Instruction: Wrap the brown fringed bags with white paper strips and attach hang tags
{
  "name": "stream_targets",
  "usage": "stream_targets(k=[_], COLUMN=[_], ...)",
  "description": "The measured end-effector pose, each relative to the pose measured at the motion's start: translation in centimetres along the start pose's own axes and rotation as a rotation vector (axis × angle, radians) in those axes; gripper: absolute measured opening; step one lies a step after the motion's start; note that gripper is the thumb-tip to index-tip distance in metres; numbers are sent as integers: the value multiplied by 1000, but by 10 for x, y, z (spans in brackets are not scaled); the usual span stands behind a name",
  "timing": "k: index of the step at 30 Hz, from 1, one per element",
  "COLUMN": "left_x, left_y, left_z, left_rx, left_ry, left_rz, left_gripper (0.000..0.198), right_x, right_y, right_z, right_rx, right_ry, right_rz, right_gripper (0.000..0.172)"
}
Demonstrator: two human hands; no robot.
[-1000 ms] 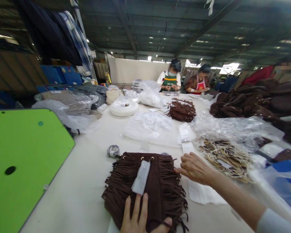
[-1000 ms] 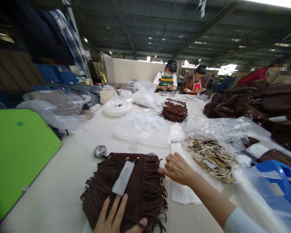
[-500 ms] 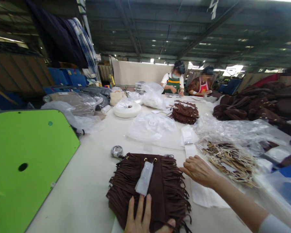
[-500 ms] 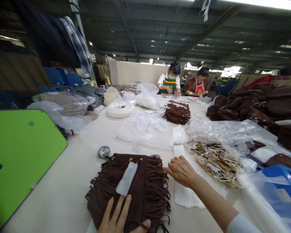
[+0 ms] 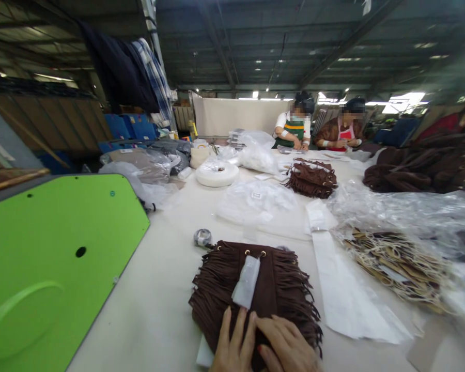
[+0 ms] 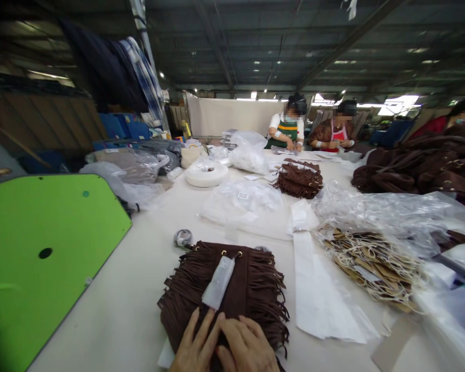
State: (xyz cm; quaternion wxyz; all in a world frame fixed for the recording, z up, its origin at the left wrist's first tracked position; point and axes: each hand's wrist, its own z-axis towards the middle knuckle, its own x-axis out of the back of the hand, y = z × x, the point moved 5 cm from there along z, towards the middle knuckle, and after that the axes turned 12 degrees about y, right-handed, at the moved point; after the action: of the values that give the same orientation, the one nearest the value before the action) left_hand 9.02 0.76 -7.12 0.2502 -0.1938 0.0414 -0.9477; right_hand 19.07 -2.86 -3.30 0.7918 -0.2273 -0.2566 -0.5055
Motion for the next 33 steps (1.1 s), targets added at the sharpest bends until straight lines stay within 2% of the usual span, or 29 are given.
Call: stream_targets(k=[3, 7, 11, 15, 17, 19, 21, 24, 28, 31, 33], left_x=[-1, -7, -12, -4, 1, 5, 9, 10, -5, -14, -15], left_y=[1, 4, 11, 11, 9, 7, 2, -8, -12, -15, -17], left_z=[1, -8, -10, -3, -1, -1, -2, 6, 20, 21, 18], left_rx=[109, 310, 384, 394, 317, 220, 182, 202, 126, 99, 92], left_ry=[103, 216, 269, 341, 258, 100, -42, -174, -384, -441, -404], left_rz=[-58, -13, 66, 62, 30, -11, -12, 81, 131, 114, 118], left_gripper=[32, 49, 47, 34, 19, 12, 20, 36, 48, 47, 40], right_x=[-6, -23, -34, -30, -24, -18, -14, -12, -7, -7, -11], right_y=[16, 20, 26, 28, 29, 30, 31, 32, 35, 46, 71], right_z=[17, 46, 50, 47, 46, 46, 46, 45, 45, 48, 55], right_rx=[-150, -40, 80, 172, 194, 192, 181, 107, -18, -139, -401], right_ry=[-186, -354, -369, -360, -349, -333, -331, -348, -321, -344, -321], right_rz=[-30, -63, -63, -39, -26, 4, 74, 204, 359, 509, 504], right_gripper=[35, 48, 44, 29, 26, 26, 25, 25, 23, 35, 34])
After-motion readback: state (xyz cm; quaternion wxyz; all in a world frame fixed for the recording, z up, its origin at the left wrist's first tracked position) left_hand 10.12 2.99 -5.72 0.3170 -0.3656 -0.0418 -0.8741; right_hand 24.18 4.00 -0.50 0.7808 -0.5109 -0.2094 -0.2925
